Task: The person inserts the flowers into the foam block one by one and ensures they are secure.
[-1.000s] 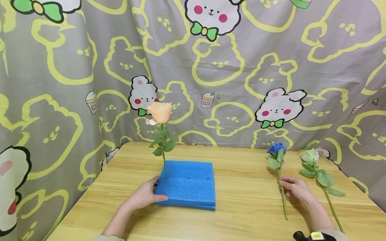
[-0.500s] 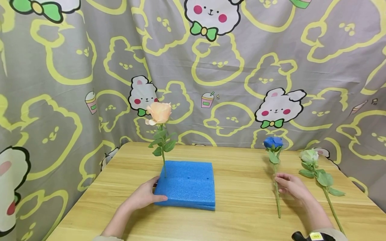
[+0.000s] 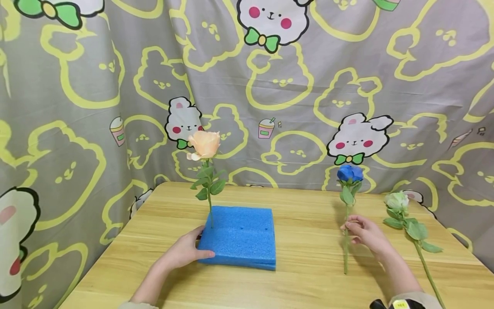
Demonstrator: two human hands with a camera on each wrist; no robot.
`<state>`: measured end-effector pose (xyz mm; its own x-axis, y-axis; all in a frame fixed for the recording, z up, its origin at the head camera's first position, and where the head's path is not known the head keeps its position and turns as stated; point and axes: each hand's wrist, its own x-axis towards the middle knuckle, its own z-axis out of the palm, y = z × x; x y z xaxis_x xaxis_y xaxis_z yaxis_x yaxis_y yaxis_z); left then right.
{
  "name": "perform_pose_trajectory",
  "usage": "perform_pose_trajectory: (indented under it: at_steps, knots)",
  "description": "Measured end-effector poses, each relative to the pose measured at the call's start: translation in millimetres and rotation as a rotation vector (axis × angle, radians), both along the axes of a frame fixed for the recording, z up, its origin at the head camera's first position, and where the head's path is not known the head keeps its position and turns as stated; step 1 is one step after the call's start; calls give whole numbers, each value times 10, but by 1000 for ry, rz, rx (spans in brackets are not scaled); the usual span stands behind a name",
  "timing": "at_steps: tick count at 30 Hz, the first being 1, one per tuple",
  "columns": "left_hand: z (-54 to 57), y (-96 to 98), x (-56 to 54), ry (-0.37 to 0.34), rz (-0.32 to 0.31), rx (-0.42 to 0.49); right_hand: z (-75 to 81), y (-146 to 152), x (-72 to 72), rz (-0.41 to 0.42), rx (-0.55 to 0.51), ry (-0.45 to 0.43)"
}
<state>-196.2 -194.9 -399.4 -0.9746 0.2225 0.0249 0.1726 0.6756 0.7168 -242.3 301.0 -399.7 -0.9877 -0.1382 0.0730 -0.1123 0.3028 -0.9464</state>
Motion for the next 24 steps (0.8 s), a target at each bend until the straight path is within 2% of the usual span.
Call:
perform_pose_trajectory:
  at_steps: [9,17,24]
  knots:
    - [-9,-2,-6,0,-10,38,87,-183,6,49,-84,45]
    - [14,-7,-10,-27,-30,124,195,-336,58,84,-60,102]
    - [15,-36,-3,-20,-41,137,239,-463,77,96,-49,106]
